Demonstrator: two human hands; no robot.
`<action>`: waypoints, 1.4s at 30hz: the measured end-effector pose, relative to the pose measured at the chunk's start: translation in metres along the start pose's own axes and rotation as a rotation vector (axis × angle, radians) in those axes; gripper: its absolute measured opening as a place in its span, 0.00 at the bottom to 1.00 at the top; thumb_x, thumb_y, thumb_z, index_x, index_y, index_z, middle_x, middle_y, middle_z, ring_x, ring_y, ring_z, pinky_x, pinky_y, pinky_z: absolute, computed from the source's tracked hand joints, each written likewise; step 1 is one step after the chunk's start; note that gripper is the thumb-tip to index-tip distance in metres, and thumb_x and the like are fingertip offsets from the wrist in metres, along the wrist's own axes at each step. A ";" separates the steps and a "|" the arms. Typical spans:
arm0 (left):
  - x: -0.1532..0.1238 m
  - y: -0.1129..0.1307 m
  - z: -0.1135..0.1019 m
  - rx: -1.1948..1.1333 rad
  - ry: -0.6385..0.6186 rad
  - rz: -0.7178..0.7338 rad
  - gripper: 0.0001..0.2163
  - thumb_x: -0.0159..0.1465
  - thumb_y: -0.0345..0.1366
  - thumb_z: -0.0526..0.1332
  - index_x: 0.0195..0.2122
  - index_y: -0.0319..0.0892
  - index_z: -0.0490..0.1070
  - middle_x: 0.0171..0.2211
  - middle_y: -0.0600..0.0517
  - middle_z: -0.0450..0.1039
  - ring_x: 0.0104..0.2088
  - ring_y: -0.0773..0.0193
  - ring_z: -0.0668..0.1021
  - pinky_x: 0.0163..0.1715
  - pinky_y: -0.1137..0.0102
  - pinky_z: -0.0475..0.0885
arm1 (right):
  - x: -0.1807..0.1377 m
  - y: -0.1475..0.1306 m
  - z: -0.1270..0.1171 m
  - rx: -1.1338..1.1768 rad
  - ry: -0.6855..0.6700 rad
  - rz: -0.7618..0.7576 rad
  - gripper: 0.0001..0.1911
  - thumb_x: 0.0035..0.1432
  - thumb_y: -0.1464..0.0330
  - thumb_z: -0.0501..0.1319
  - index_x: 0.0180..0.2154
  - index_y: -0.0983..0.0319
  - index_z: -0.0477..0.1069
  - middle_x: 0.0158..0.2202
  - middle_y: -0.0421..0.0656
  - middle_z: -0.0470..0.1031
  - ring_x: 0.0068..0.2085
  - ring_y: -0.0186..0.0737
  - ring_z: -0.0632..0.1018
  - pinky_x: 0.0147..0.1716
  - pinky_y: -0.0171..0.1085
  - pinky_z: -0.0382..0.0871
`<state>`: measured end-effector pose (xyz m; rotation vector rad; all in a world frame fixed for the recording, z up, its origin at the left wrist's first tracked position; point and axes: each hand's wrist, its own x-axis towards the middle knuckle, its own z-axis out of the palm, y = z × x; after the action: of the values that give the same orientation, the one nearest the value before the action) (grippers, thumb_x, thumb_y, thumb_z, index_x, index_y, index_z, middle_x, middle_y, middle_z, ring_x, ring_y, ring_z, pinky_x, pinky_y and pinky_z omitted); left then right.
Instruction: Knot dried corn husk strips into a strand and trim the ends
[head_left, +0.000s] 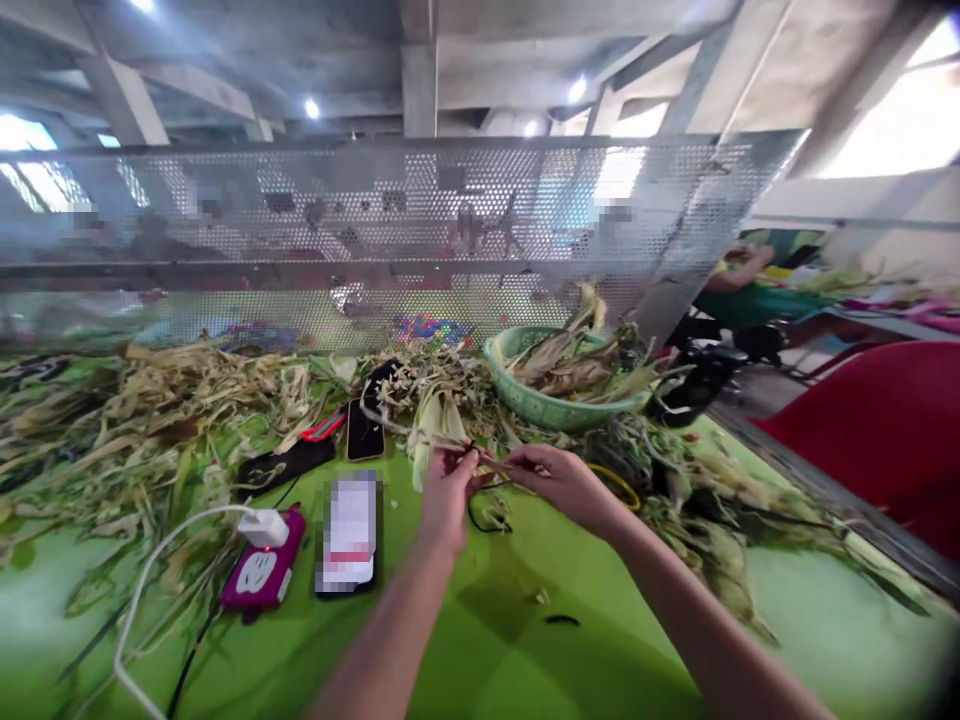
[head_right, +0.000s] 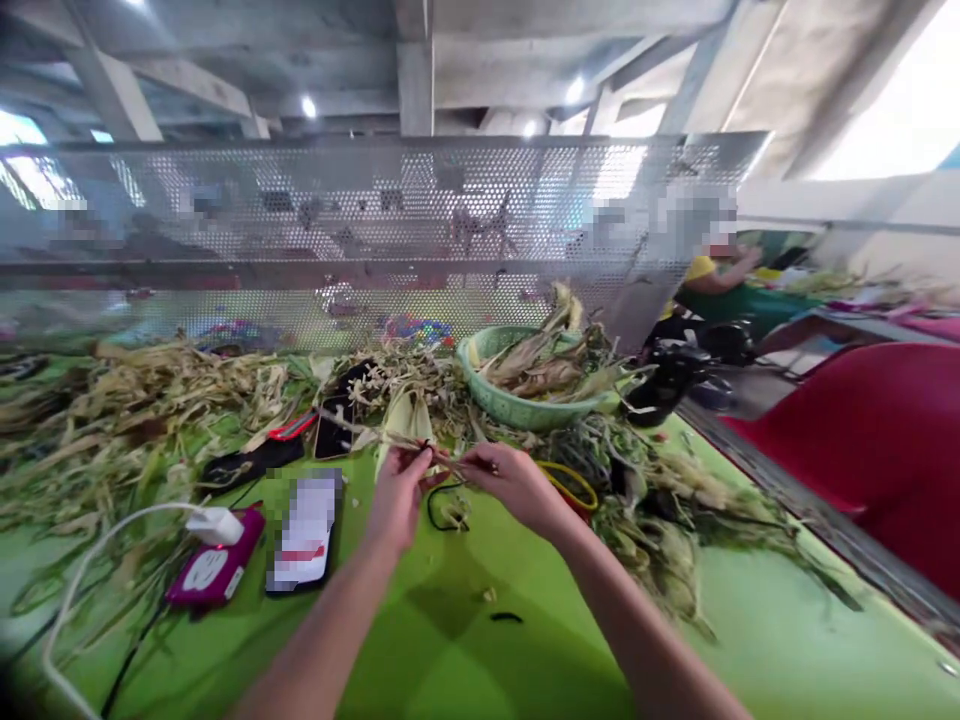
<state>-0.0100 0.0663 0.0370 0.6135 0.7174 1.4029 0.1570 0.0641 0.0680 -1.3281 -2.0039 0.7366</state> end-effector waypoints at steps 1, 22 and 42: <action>-0.001 0.002 0.000 0.022 0.004 -0.010 0.15 0.47 0.38 0.70 0.34 0.41 0.69 0.36 0.50 0.75 0.39 0.59 0.78 0.36 0.66 0.74 | 0.003 0.003 -0.004 -0.023 0.023 -0.023 0.13 0.59 0.61 0.58 0.37 0.63 0.76 0.33 0.42 0.77 0.36 0.41 0.75 0.37 0.35 0.66; -0.006 -0.012 -0.002 0.619 -0.303 -0.160 0.12 0.53 0.43 0.67 0.33 0.40 0.73 0.28 0.51 0.71 0.26 0.67 0.71 0.29 0.72 0.66 | -0.025 0.005 -0.025 -0.356 0.563 -0.312 0.15 0.60 0.72 0.56 0.50 0.56 0.69 0.61 0.48 0.60 0.61 0.48 0.62 0.59 0.49 0.53; -0.004 -0.031 -0.003 0.515 -0.175 -0.174 0.18 0.54 0.52 0.64 0.30 0.39 0.69 0.23 0.57 0.64 0.19 0.74 0.65 0.19 0.77 0.60 | -0.018 0.013 0.004 0.819 0.311 0.021 0.12 0.55 0.61 0.63 0.28 0.62 0.67 0.27 0.38 0.68 0.30 0.34 0.68 0.31 0.33 0.62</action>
<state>0.0081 0.0596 0.0117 1.0351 0.9736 0.9885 0.1672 0.0518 0.0523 -0.8898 -1.2213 1.1181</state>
